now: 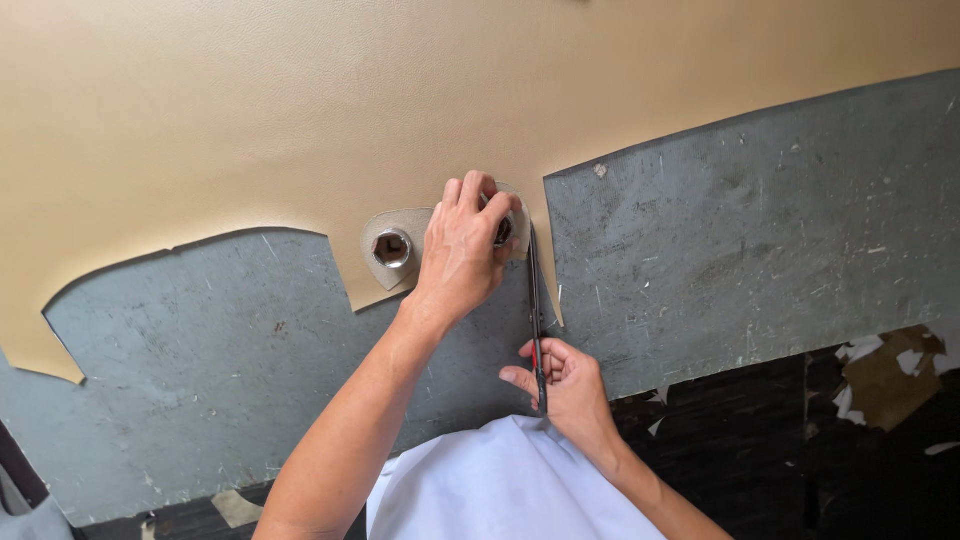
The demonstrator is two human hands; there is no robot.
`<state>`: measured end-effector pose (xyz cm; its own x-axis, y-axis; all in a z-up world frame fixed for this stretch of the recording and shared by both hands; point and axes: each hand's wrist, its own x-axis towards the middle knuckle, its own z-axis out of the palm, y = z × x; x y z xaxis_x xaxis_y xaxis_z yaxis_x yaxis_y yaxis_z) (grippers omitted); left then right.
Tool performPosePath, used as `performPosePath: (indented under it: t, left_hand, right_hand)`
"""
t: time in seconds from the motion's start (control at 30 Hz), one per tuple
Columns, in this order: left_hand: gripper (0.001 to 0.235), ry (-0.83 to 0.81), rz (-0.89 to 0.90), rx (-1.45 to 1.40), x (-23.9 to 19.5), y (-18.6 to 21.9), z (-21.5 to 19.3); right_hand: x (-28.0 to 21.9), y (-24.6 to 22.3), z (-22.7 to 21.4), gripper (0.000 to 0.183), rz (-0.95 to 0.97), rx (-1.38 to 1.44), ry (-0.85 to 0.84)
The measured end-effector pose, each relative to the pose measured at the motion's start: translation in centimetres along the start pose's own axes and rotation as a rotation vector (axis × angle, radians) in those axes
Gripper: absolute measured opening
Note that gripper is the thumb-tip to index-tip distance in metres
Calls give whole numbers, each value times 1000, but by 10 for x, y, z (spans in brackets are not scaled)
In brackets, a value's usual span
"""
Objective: The person uses shears to cut a piece of tan leather around a white paper template held in place by two padlocks and two metal sockets. After cutting, the person removes the template and weights, then trims the leather piece further before placing a newspaper on the work surface.
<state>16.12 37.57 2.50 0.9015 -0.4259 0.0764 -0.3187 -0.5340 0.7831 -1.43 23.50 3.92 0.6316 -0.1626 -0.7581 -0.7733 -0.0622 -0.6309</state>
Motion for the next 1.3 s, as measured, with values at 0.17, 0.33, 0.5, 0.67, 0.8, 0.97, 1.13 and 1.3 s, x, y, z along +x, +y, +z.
performPosePath:
  t: [0.17, 0.33, 0.5, 0.67, 0.8, 0.97, 1.13, 1.3]
  left_hand:
    - [43, 19, -44, 3, -2, 6, 3]
    - [44, 64, -66, 17, -4, 9, 7]
    - [43, 71, -116, 20, 1, 19, 6]
    - [40, 94, -132, 39, 1, 25, 8]
    - [37, 106, -166, 50, 3, 28, 12]
    - [35, 143, -186, 75, 2, 32, 18]
    - [35, 163, -204, 95, -4, 34, 22]
    - [34, 192, -202, 112, -3, 36, 25]
  right_hand:
    - [3, -7, -16, 34, -20, -57, -49]
    - [7, -9, -30, 33, 15, -69, -101]
    - [15, -9, -37, 34, -67, -11, -155]
    - [16, -5, -43, 36, -23, 6, -197]
    - [19, -9, -51, 37, -1, 49, -261]
    - [23, -8, -58, 36, 4, 74, -326]
    - [24, 1, -57, 36, -29, 76, -341]
    - [27, 2, -59, 36, -45, 70, -353]
